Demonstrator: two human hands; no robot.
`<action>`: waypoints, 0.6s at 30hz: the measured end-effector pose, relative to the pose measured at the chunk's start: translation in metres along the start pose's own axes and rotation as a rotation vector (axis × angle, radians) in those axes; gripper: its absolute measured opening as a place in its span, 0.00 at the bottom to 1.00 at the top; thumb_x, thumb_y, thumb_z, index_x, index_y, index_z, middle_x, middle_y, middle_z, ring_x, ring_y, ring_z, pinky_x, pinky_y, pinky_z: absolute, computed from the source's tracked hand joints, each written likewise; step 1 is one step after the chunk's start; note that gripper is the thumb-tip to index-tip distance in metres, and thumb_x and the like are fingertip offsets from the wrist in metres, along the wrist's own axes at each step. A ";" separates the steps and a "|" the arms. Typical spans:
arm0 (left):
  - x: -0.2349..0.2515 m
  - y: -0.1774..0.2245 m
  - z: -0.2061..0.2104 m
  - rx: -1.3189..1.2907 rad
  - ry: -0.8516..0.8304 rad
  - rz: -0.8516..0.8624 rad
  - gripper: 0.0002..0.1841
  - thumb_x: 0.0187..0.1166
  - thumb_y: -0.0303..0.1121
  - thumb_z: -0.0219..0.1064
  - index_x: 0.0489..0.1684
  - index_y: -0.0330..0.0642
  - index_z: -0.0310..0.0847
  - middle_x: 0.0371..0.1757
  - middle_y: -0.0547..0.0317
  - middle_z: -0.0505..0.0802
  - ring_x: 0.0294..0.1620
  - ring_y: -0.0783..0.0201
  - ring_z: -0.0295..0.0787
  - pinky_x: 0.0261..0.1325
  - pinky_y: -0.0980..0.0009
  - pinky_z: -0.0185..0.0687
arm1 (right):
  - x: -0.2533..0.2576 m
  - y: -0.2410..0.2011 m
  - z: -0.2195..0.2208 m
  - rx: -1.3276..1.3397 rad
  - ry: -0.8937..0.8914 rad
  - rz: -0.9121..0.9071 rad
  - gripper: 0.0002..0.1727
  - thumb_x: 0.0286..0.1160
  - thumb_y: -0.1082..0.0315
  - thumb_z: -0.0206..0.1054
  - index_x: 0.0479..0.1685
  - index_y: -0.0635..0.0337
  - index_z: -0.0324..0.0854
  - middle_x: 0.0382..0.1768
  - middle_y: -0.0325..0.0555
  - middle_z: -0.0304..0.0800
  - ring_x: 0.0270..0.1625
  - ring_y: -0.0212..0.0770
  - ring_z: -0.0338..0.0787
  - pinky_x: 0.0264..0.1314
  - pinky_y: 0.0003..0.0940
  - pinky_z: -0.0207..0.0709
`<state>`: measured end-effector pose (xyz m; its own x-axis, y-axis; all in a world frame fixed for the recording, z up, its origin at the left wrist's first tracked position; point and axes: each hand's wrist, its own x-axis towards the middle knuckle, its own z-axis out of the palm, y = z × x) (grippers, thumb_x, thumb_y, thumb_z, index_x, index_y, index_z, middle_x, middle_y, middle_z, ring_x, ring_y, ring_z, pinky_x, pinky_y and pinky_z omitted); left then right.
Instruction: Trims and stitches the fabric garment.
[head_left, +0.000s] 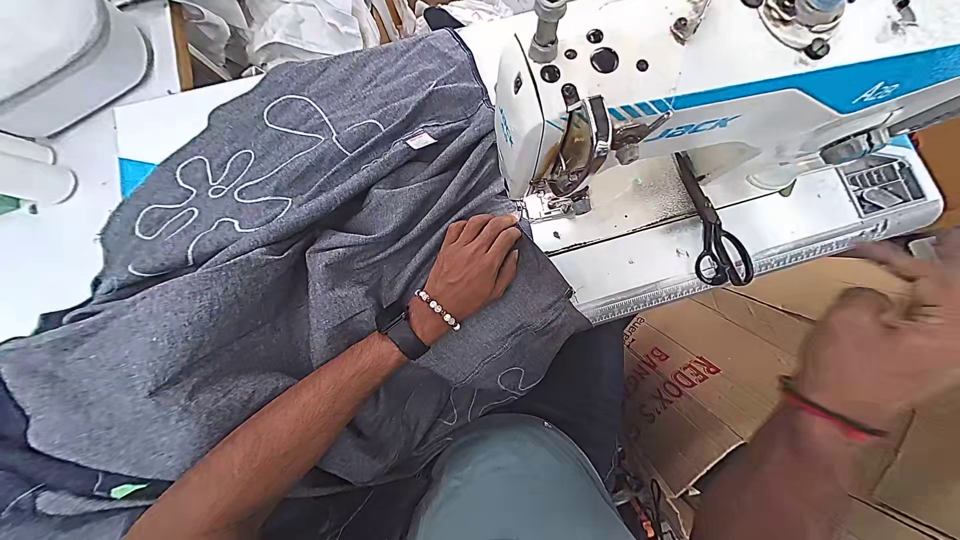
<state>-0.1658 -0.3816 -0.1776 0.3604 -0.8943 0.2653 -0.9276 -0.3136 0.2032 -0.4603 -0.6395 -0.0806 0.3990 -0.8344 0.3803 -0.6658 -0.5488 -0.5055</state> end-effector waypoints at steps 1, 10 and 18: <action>0.001 0.000 -0.001 -0.001 -0.005 -0.002 0.19 0.87 0.43 0.54 0.66 0.48 0.84 0.78 0.60 0.84 0.77 0.53 0.78 0.75 0.52 0.70 | -0.008 -0.018 0.018 0.080 -0.005 -0.111 0.14 0.82 0.74 0.56 0.50 0.71 0.88 0.61 0.65 0.89 0.69 0.54 0.88 0.73 0.50 0.80; -0.001 -0.001 -0.003 -0.009 -0.029 0.001 0.21 0.88 0.44 0.53 0.72 0.53 0.83 0.79 0.61 0.83 0.79 0.53 0.76 0.76 0.51 0.69 | -0.075 -0.118 0.139 0.104 -0.511 -0.327 0.24 0.83 0.42 0.62 0.56 0.53 0.88 0.46 0.47 0.88 0.49 0.51 0.87 0.47 0.52 0.81; 0.000 -0.006 -0.008 -0.028 -0.063 0.039 0.22 0.88 0.46 0.53 0.72 0.54 0.86 0.81 0.59 0.82 0.80 0.50 0.74 0.76 0.48 0.67 | -0.113 -0.137 0.104 0.230 -0.556 -0.112 0.21 0.82 0.58 0.59 0.64 0.53 0.90 0.14 0.33 0.80 0.14 0.31 0.73 0.18 0.33 0.69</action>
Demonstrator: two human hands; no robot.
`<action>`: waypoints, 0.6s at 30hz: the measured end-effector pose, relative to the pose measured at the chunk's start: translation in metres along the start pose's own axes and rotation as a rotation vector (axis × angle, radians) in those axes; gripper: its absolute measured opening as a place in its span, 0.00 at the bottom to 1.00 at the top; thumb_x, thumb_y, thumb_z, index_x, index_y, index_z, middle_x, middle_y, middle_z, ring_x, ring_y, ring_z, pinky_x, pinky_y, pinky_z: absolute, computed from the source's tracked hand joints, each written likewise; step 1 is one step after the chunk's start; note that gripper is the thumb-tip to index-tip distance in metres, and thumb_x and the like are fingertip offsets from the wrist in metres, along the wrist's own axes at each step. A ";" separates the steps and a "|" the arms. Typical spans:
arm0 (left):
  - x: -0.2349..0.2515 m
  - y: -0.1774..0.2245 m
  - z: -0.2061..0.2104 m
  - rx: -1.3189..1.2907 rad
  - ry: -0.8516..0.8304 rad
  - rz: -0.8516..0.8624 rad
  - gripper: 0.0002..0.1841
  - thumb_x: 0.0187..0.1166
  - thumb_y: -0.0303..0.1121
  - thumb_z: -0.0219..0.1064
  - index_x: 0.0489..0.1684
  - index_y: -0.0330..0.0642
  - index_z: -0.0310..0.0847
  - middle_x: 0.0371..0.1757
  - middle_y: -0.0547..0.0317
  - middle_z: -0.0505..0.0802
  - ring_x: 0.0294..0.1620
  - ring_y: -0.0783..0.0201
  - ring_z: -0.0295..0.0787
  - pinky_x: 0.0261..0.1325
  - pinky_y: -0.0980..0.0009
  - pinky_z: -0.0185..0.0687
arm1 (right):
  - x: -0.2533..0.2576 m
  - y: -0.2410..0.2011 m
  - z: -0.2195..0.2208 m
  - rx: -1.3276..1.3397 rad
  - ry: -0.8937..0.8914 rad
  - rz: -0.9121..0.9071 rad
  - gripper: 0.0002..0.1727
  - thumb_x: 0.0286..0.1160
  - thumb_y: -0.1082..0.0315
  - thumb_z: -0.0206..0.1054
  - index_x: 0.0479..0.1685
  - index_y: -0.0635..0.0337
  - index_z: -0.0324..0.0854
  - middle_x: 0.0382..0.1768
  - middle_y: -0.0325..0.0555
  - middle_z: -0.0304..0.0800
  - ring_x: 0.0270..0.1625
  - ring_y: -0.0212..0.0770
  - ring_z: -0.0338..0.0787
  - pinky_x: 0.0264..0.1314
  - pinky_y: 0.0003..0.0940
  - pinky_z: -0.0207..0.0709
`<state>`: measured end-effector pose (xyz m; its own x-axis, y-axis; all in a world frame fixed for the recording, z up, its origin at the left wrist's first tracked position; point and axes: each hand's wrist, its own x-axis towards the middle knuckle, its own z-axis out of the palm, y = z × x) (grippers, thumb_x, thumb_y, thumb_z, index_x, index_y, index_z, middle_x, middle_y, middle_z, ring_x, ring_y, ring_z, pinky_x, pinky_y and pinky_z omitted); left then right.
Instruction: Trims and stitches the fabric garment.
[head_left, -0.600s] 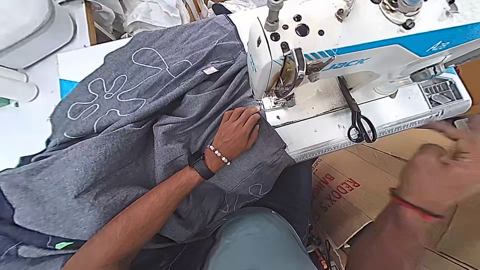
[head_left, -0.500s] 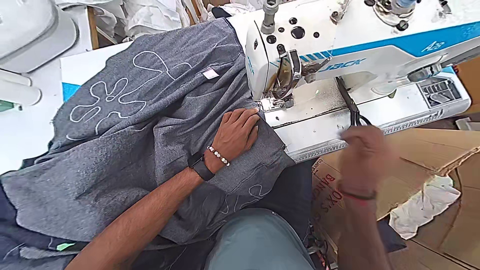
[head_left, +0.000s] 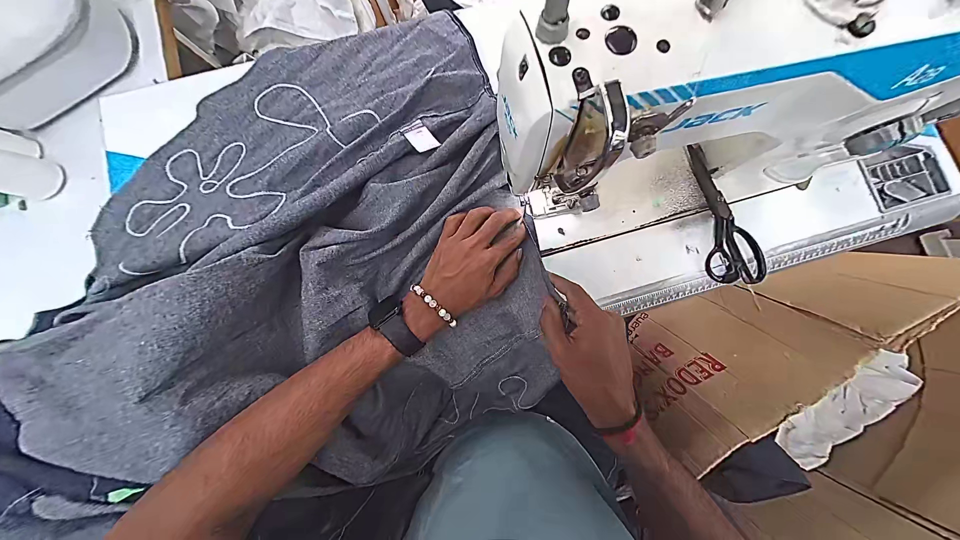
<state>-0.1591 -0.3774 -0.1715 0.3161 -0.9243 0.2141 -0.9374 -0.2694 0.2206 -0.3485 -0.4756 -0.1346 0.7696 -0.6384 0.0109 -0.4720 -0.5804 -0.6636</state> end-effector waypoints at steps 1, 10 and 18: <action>0.001 -0.002 0.000 0.001 0.002 0.016 0.21 0.88 0.45 0.53 0.70 0.54 0.87 0.80 0.58 0.82 0.80 0.50 0.74 0.76 0.48 0.67 | 0.000 -0.004 -0.002 -0.019 0.007 -0.003 0.20 0.82 0.58 0.59 0.64 0.52 0.90 0.14 0.33 0.80 0.14 0.32 0.73 0.18 0.33 0.69; 0.023 -0.044 0.000 0.004 0.111 0.265 0.17 0.86 0.49 0.60 0.58 0.59 0.94 0.66 0.58 0.91 0.72 0.51 0.79 0.77 0.50 0.65 | 0.049 -0.021 -0.005 -0.246 -0.026 -0.077 0.20 0.81 0.61 0.58 0.62 0.53 0.91 0.17 0.41 0.85 0.19 0.44 0.83 0.18 0.45 0.72; 0.022 -0.021 -0.013 -0.093 -0.002 0.157 0.15 0.83 0.37 0.62 0.57 0.44 0.91 0.67 0.50 0.89 0.74 0.47 0.81 0.76 0.50 0.75 | 0.080 -0.013 0.009 -0.180 -0.068 -0.049 0.29 0.82 0.56 0.59 0.81 0.53 0.75 0.18 0.44 0.82 0.18 0.49 0.82 0.19 0.49 0.73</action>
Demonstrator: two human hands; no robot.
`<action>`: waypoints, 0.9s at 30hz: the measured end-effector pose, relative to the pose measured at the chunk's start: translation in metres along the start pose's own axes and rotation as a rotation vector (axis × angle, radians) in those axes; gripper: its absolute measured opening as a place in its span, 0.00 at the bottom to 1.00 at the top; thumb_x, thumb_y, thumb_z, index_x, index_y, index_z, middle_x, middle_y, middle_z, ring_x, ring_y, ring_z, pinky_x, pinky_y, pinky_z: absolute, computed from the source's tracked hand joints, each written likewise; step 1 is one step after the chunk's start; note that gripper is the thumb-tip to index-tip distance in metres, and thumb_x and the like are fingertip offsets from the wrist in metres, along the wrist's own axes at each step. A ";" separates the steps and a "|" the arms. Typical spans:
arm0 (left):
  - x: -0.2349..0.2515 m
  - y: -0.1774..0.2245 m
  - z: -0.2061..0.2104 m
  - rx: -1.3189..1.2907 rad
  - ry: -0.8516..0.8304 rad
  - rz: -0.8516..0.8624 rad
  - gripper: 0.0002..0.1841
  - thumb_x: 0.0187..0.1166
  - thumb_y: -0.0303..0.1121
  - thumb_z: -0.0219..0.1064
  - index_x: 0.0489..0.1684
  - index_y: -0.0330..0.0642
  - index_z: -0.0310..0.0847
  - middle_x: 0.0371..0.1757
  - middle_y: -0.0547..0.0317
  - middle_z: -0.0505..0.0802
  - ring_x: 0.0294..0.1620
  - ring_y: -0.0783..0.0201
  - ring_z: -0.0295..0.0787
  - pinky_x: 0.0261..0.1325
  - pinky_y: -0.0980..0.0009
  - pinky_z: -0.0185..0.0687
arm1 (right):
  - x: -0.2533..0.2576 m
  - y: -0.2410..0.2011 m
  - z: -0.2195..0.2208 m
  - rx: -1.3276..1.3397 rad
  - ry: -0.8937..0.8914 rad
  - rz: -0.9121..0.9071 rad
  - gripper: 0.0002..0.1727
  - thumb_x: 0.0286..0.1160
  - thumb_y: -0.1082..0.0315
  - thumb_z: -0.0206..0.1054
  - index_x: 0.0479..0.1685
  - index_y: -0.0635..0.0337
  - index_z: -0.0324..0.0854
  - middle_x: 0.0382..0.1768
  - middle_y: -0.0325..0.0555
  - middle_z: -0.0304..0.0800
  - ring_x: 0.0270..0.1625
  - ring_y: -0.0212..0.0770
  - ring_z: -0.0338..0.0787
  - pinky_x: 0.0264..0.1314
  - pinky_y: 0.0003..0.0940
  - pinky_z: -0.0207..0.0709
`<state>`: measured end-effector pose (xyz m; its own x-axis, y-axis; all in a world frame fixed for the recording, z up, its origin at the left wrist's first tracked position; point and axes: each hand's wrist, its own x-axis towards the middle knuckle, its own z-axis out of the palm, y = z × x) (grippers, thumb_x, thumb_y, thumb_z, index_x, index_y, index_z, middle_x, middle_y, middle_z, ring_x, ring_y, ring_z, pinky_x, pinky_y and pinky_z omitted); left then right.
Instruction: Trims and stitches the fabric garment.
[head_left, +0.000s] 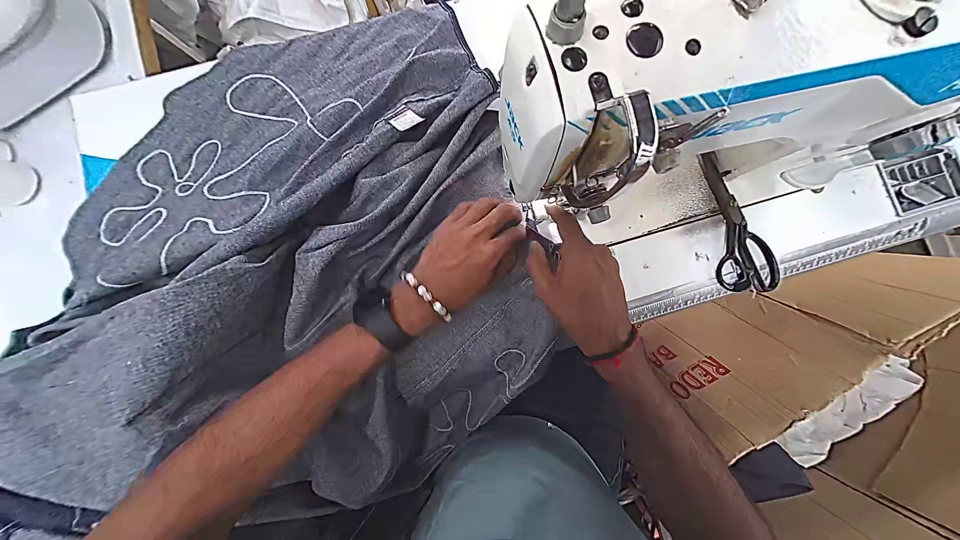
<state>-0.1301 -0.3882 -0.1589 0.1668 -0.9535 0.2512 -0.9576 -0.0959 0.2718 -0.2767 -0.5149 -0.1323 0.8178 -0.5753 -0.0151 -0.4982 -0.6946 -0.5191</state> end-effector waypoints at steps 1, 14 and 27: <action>-0.003 0.016 0.003 -0.057 -0.005 -0.134 0.16 0.83 0.36 0.60 0.59 0.42 0.90 0.71 0.50 0.87 0.78 0.48 0.78 0.79 0.50 0.73 | 0.003 0.007 0.003 0.014 -0.038 0.003 0.30 0.82 0.55 0.60 0.84 0.52 0.72 0.21 0.47 0.84 0.20 0.51 0.84 0.19 0.52 0.75; -0.021 0.019 0.023 -0.007 0.064 0.002 0.19 0.87 0.43 0.57 0.69 0.57 0.88 0.76 0.54 0.85 0.82 0.49 0.74 0.86 0.51 0.64 | -0.109 0.072 -0.021 -0.016 -0.108 -0.221 0.20 0.74 0.59 0.67 0.60 0.60 0.86 0.34 0.45 0.95 0.27 0.42 0.92 0.24 0.45 0.85; -0.024 0.022 0.019 0.021 0.103 0.011 0.17 0.85 0.39 0.60 0.65 0.53 0.91 0.71 0.57 0.89 0.77 0.51 0.80 0.81 0.50 0.69 | -0.092 0.043 -0.008 0.127 -0.811 -0.354 0.14 0.83 0.54 0.63 0.47 0.46 0.93 0.35 0.40 0.95 0.40 0.42 0.94 0.43 0.52 0.87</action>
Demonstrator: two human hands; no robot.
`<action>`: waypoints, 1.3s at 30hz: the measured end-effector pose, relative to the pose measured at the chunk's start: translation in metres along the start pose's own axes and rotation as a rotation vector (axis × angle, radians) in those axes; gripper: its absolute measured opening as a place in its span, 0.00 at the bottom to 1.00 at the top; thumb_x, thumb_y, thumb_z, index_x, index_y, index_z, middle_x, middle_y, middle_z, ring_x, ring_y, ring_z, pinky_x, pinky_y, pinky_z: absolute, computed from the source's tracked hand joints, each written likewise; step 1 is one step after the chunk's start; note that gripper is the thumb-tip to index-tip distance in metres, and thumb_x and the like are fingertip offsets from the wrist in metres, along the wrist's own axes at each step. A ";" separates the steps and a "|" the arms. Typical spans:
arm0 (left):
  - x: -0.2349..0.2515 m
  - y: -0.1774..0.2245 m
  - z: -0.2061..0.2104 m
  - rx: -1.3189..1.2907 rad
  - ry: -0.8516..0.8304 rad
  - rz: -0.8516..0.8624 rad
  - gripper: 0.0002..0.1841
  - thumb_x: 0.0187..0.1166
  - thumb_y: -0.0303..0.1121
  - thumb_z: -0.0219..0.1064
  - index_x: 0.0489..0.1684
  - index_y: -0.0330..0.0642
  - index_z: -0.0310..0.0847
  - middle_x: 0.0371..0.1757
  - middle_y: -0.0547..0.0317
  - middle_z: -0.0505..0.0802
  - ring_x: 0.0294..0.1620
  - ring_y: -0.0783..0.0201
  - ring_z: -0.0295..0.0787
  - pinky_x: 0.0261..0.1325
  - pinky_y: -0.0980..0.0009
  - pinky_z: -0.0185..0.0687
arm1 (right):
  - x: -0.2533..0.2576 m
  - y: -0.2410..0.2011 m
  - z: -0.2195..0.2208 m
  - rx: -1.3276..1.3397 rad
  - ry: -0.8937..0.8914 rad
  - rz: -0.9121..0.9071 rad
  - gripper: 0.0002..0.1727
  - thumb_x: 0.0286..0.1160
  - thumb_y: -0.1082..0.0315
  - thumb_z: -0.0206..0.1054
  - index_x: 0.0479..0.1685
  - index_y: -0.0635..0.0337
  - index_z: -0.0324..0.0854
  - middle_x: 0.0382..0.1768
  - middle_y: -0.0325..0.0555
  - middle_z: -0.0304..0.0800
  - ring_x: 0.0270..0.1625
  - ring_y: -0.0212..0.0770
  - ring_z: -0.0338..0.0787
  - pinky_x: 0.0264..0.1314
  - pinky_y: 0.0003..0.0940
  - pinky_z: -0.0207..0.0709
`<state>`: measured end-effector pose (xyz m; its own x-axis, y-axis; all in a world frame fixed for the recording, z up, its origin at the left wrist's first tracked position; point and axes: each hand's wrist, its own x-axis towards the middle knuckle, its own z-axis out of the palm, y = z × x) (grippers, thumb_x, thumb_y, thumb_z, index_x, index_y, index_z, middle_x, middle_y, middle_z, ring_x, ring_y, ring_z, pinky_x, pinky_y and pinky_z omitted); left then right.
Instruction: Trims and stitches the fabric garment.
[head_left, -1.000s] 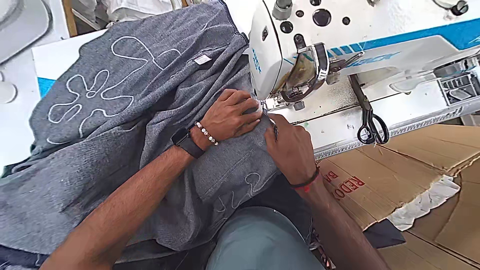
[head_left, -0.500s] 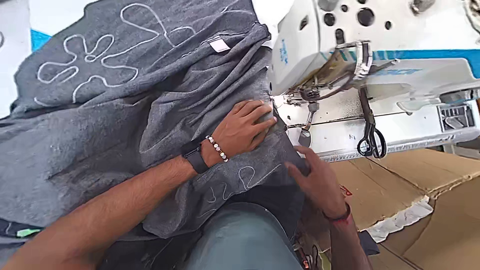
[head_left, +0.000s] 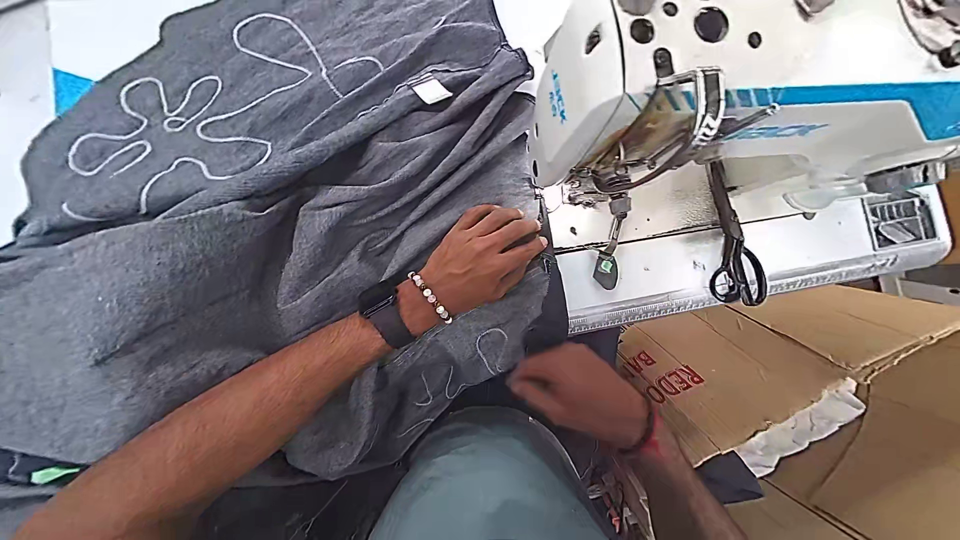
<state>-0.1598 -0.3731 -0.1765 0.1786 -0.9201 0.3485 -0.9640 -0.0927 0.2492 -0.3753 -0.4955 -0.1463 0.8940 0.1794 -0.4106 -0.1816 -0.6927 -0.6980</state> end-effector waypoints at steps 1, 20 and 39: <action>0.000 0.000 -0.001 -0.006 -0.010 -0.004 0.17 0.85 0.39 0.59 0.65 0.53 0.91 0.71 0.56 0.89 0.76 0.51 0.80 0.80 0.49 0.69 | 0.004 -0.003 -0.013 0.092 0.241 -0.006 0.14 0.85 0.55 0.62 0.45 0.48 0.93 0.35 0.35 0.95 0.38 0.34 0.93 0.42 0.42 0.88; 0.011 -0.005 0.000 0.086 -0.083 -0.150 0.22 0.88 0.44 0.53 0.76 0.57 0.83 0.78 0.58 0.83 0.78 0.49 0.75 0.75 0.48 0.65 | 0.070 0.001 -0.052 -0.031 0.879 0.409 0.06 0.77 0.61 0.71 0.46 0.47 0.91 0.28 0.35 0.90 0.25 0.38 0.86 0.26 0.44 0.77; 0.016 -0.010 -0.006 0.037 -0.115 -0.105 0.21 0.85 0.44 0.54 0.72 0.61 0.86 0.76 0.58 0.85 0.78 0.48 0.75 0.78 0.45 0.65 | 0.066 0.011 -0.045 -0.215 0.884 0.168 0.16 0.85 0.60 0.61 0.56 0.56 0.92 0.50 0.48 0.90 0.50 0.45 0.90 0.47 0.42 0.87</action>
<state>-0.1458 -0.3844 -0.1676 0.2568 -0.9421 0.2159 -0.9482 -0.2024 0.2448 -0.2993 -0.5226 -0.1545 0.8665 -0.4721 0.1618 -0.3365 -0.7921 -0.5092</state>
